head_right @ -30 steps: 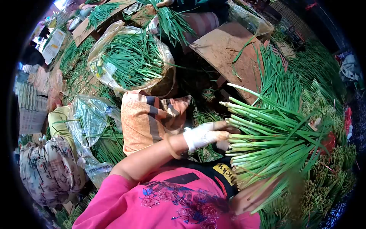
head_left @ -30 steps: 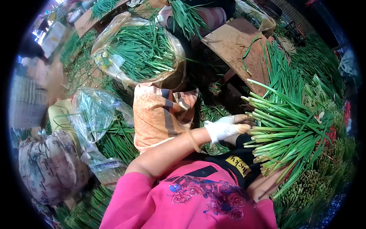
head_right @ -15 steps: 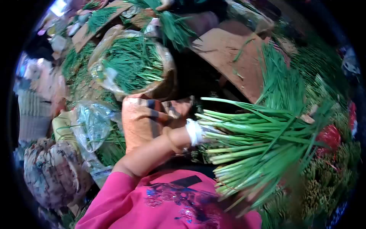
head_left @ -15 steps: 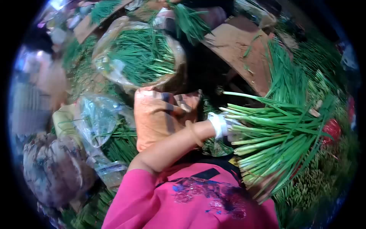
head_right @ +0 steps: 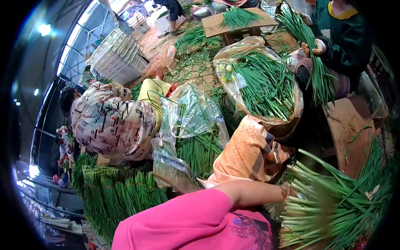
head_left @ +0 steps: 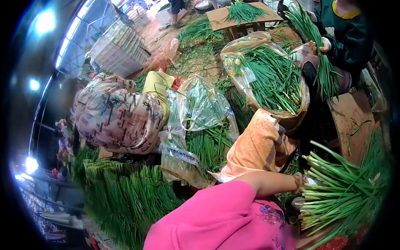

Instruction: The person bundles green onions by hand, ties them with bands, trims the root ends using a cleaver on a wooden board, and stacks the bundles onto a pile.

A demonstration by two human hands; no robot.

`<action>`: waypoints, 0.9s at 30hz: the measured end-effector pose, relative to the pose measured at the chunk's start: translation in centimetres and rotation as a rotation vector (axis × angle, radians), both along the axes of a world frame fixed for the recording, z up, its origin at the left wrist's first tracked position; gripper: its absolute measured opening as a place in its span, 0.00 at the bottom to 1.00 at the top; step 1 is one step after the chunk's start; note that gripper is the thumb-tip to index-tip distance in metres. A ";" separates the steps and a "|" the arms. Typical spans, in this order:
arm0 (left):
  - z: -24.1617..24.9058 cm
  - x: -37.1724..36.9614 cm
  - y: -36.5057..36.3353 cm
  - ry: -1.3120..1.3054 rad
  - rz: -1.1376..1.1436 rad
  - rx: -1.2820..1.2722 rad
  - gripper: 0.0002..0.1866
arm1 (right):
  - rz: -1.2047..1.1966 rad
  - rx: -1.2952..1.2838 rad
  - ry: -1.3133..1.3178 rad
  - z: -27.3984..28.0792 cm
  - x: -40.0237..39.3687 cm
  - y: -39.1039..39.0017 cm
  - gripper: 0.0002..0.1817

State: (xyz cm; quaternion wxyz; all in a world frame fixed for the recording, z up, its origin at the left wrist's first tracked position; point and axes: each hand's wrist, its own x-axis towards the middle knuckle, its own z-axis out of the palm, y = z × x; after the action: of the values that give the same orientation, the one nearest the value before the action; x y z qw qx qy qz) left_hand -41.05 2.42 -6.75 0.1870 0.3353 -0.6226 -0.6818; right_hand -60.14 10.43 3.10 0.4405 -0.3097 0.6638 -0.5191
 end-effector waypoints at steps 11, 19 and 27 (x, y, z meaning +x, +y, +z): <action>1.8 7.5 -4.1 -0.920 -0.354 -0.553 0.14 | 0.041 -0.124 -0.069 1.6 -1.0 -2.2 0.26; 11.8 13.8 -10.3 -0.799 0.142 -0.478 0.10 | 0.040 -0.380 -0.241 7.7 -0.8 -3.4 0.26; 20.6 7.9 -7.2 -0.060 -0.164 -0.291 0.22 | 0.136 -0.623 -0.421 12.6 -3.4 -7.7 0.26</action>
State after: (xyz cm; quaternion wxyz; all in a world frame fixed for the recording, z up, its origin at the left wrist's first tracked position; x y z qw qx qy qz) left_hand -33.13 -4.76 13.86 0.1586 0.2729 -0.7455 -0.5870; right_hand -63.56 2.68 15.69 0.4853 -0.3587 0.3472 -0.7178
